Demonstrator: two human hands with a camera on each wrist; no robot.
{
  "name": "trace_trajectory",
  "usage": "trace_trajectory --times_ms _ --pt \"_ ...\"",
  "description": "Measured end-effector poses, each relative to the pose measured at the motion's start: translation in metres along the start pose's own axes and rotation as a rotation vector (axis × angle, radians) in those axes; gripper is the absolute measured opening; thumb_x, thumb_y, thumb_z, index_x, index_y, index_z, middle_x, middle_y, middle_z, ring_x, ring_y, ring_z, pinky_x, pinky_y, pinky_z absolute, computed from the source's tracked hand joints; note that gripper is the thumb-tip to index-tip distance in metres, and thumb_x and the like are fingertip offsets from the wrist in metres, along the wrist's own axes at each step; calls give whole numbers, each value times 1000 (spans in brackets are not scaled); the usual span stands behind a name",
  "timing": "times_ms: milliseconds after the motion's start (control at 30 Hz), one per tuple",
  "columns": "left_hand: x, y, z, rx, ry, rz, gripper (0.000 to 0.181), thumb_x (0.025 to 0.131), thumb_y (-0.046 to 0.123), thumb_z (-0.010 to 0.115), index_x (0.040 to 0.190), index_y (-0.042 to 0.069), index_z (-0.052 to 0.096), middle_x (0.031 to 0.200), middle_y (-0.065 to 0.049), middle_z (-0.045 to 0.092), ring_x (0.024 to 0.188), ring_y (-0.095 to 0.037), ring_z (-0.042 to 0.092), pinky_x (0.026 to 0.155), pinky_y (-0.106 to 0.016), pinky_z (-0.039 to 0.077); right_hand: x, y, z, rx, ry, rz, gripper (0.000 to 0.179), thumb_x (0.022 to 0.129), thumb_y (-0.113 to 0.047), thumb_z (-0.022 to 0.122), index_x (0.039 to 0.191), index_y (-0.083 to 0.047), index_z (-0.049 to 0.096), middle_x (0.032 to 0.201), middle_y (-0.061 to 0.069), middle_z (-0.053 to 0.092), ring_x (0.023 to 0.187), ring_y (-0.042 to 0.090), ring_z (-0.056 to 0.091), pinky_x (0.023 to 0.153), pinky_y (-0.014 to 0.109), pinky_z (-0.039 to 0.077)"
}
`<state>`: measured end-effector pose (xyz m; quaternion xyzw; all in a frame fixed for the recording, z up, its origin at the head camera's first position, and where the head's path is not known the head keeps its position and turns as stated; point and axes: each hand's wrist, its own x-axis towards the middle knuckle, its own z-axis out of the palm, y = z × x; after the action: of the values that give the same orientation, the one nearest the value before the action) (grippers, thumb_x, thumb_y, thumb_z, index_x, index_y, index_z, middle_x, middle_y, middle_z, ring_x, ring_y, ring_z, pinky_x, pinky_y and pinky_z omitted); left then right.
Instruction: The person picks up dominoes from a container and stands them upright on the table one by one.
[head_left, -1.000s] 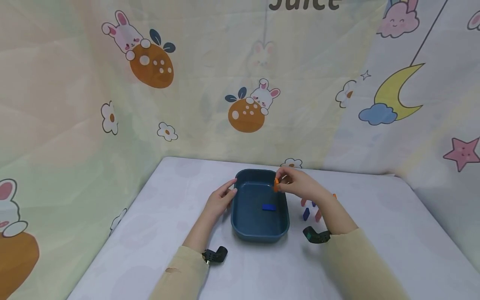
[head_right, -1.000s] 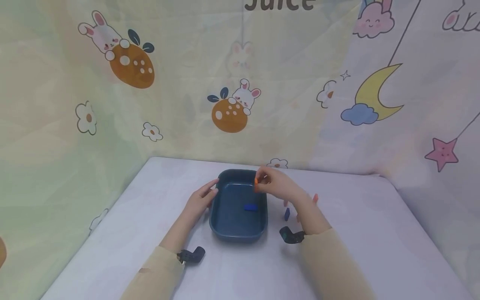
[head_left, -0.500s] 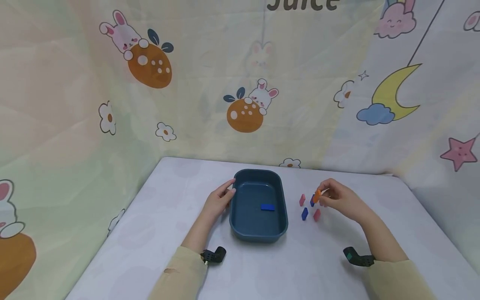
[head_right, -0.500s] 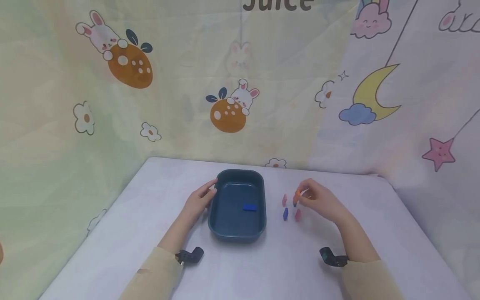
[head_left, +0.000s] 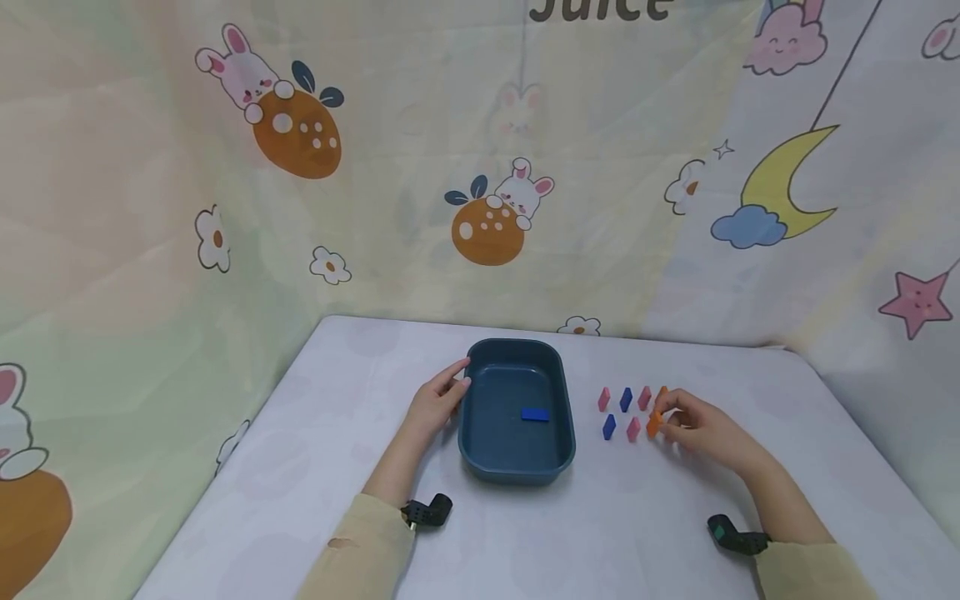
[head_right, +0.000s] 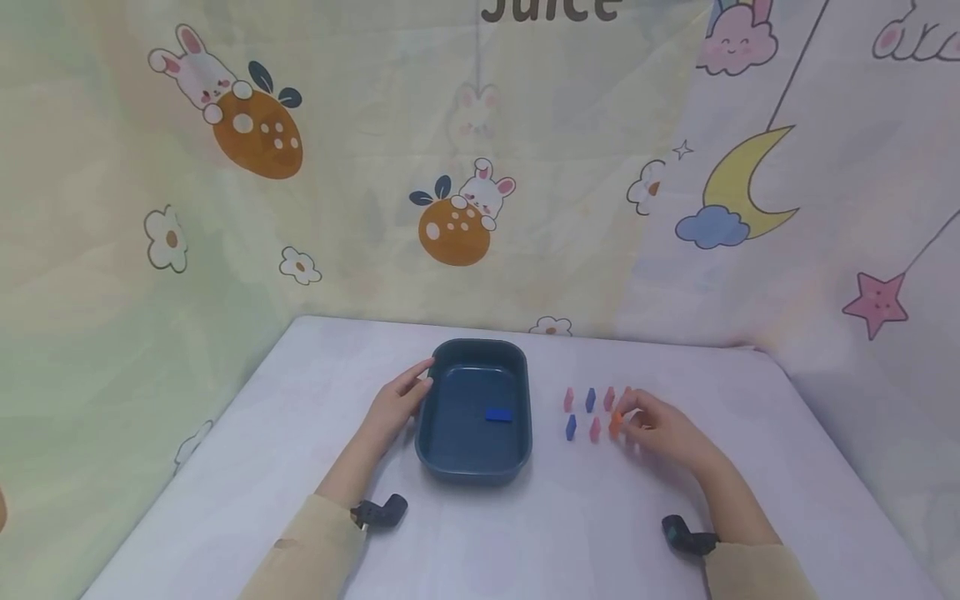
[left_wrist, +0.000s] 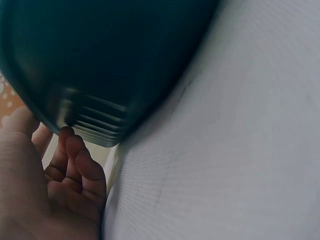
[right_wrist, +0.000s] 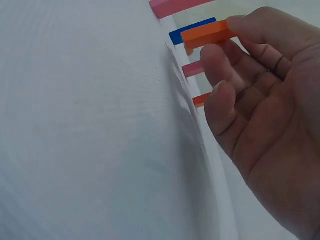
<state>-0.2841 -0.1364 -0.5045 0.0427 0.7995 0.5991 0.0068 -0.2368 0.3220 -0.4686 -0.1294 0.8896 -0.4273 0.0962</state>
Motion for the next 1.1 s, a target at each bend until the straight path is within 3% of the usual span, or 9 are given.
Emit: trace_trajectory --times_ms 367,667,1100 --pt "-2 3 -1 -5 -5 1 39 95 49 60 134 48 56 91 -2 63 73 -20 56 60 -30 45 0 7 0 38 -35 34 32 95 -21 65 122 -11 51 104 14 60 79 21 60 63 28 52" --pt "-2 2 -1 14 -2 2 40 95 50 60 134 48 55 91 -2 63 73 -20 57 60 -30 46 1 14 1 63 -42 6 35 94 -17 66 123 -6 49 103 17 58 73 21 58 60 29 52" --pt "-2 3 -1 -1 -1 4 40 95 47 61 135 46 56 90 -2 63 73 -19 56 61 -30 45 -1 8 0 -27 3 33 32 95 -20 65 123 -13 51 105 15 60 74 22 60 62 30 53"
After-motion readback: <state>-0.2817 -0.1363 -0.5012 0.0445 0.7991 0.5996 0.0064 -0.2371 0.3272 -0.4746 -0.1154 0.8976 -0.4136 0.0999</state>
